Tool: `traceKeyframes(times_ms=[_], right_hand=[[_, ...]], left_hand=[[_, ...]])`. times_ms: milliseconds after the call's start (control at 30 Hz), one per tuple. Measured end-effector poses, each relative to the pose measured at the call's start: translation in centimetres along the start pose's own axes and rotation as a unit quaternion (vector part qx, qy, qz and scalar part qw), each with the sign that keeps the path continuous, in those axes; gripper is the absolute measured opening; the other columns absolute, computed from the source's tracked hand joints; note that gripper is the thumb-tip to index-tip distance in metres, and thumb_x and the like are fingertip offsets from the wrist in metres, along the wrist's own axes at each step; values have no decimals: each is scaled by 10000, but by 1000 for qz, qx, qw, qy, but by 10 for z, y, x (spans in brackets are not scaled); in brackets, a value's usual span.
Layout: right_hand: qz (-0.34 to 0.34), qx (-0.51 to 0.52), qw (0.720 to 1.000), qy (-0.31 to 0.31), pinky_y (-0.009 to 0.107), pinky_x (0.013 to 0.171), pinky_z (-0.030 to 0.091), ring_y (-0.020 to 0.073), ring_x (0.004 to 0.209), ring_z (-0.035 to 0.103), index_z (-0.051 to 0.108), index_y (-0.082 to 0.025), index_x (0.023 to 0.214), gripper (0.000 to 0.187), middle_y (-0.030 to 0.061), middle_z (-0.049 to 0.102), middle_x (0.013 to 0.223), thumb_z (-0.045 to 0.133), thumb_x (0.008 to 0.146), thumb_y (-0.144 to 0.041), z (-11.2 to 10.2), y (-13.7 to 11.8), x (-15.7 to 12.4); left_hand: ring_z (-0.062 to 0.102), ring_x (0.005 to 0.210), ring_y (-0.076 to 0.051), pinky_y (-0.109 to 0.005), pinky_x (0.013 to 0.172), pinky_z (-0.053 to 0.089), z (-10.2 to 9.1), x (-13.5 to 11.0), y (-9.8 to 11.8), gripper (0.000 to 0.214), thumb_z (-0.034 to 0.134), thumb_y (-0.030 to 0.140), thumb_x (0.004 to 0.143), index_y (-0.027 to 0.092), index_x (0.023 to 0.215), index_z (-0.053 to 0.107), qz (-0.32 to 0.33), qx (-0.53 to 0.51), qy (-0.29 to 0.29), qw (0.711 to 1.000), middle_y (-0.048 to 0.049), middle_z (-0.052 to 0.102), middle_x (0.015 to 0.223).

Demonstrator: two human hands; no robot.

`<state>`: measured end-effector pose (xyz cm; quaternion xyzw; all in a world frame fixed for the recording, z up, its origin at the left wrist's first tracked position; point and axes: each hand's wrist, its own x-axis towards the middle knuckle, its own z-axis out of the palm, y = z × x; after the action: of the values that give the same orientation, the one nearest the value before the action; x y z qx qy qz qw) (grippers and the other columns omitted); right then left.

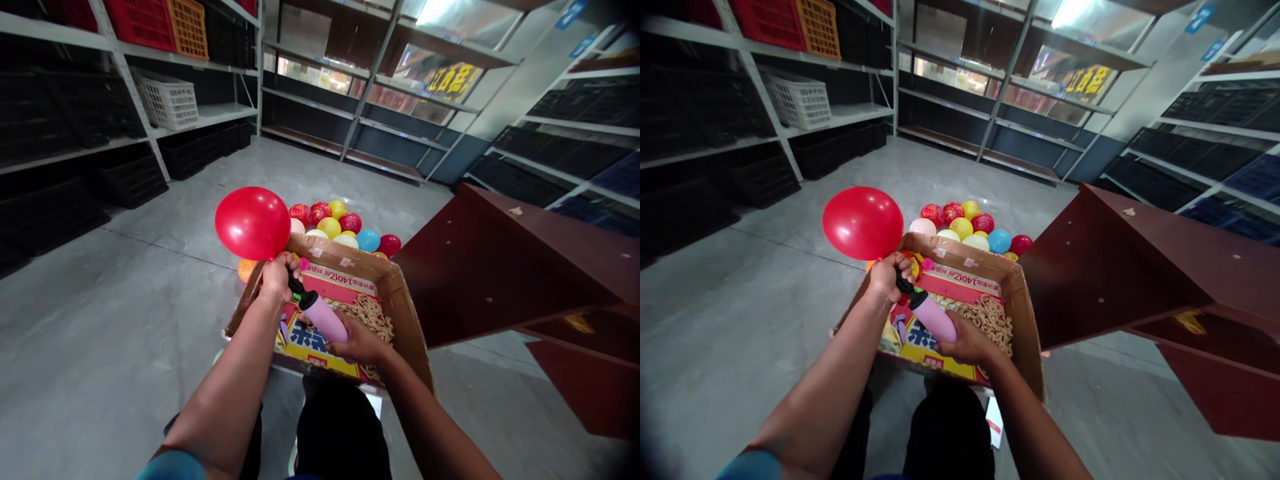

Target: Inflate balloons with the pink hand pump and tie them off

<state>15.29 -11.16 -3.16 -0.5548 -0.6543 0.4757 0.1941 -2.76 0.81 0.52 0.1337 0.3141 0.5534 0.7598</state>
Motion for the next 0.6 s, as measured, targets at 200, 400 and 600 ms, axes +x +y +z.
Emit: traceKeyframes(times_ms=[200, 400, 600], right_hand=[[16, -2, 1000, -17, 328, 813, 485, 210, 914, 584, 550, -186, 1203, 570, 35, 637, 1062, 686, 650, -217, -8, 26, -26], [46, 1, 999, -14, 348, 817, 493, 221, 927, 596, 529, -189, 1240, 600, 50, 638, 1091, 689, 666, -259, -11, 45, -44], [8, 46, 998, -30, 398, 885, 481, 244, 993, 593, 491, -192, 1295, 648, 68, 624, 1171, 691, 691, -314, -3, 24, -19]], left_hand=[[310, 323, -86, -228, 334, 309, -8, 2, 18, 198, 434, 87, 635, 212, 603, 285, 22, -17, -6, 1000, 54, 298, 471], [313, 330, -84, -222, 338, 303, -10, 4, 20, 186, 416, 75, 637, 208, 603, 291, 34, -20, -2, 999, 54, 301, 483], [326, 332, -79, -210, 350, 302, -2, 2, 1, 189, 423, 87, 661, 204, 586, 296, 20, -1, 0, 1000, 48, 310, 462]])
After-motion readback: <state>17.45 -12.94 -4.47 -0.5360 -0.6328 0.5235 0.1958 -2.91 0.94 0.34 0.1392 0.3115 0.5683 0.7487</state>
